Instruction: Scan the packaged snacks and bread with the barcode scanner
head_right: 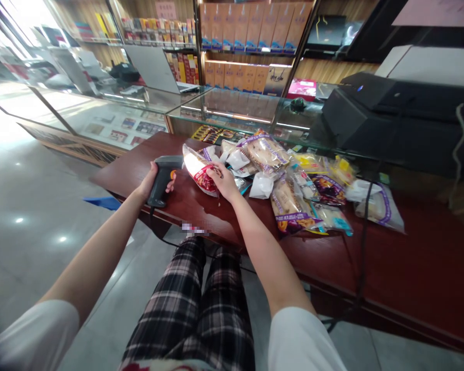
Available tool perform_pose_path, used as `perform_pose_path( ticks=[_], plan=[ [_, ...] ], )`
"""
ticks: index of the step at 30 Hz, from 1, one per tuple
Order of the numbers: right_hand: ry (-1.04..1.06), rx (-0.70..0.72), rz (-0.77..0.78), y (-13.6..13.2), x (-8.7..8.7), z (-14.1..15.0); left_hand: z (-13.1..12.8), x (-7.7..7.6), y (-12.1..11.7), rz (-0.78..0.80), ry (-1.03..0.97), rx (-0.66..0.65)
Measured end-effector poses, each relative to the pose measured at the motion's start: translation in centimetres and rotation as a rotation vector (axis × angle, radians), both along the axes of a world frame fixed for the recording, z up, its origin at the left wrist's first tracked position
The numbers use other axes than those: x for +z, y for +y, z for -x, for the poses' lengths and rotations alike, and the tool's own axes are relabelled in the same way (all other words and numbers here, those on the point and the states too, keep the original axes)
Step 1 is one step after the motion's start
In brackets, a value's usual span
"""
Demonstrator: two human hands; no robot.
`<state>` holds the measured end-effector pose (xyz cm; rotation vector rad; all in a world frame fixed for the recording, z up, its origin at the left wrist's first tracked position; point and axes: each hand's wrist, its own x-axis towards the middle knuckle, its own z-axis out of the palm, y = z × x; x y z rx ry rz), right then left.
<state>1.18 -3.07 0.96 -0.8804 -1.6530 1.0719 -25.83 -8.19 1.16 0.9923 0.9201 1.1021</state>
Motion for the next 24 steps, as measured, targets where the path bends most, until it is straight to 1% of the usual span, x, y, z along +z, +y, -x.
perform_pose_path(
  ticks=[4,7,9,11,12,14,16,17,19,21,23,24],
  plan=[
    [0.009,0.002,0.000,0.0,0.0,0.0,0.0,0.0,0.0,-0.058,-0.002,-0.001],
    [0.029,-0.017,-0.036,0.0,0.5,-0.2,-0.1,0.4,-0.3,-0.084,-0.025,0.011],
    [0.033,-0.080,-0.125,-0.1,1.2,-0.8,-0.3,0.6,-0.5,-0.077,-0.035,0.026],
    [-0.005,-0.194,-0.273,-0.3,2.2,-1.6,-0.4,0.8,-0.6,-0.064,-0.038,0.041],
    [-0.054,-0.269,-0.348,-0.4,2.7,-2.1,-0.5,0.9,-0.6,-0.059,-0.037,0.045],
    [-0.217,-0.435,-0.459,-0.6,3.5,-3.1,-0.6,1.0,-0.6,-0.051,-0.032,0.052],
    [-0.430,-0.563,-0.509,-0.7,4.0,-3.9,-0.6,1.0,-0.5,-0.048,-0.031,0.065],
    [-0.538,-0.600,-0.519,-0.7,4.0,-4.2,-0.7,1.0,-0.5,-0.042,-0.031,0.074],
    [-0.727,-0.634,-0.531,-0.7,3.8,-4.2,-0.7,1.1,-0.4,-0.014,-0.032,0.092],
    [-0.864,-0.627,-0.528,-0.7,3.4,-3.7,-0.8,1.3,-0.3,0.026,-0.031,0.110],
    [-0.920,-0.584,-0.518,-0.8,2.9,-3.0,-1.2,1.7,0.1,0.051,-0.043,0.137],
    [-0.912,-0.553,-0.519,-0.8,2.7,-2.6,-1.5,1.9,0.4,0.052,-0.065,0.162]
  ],
)
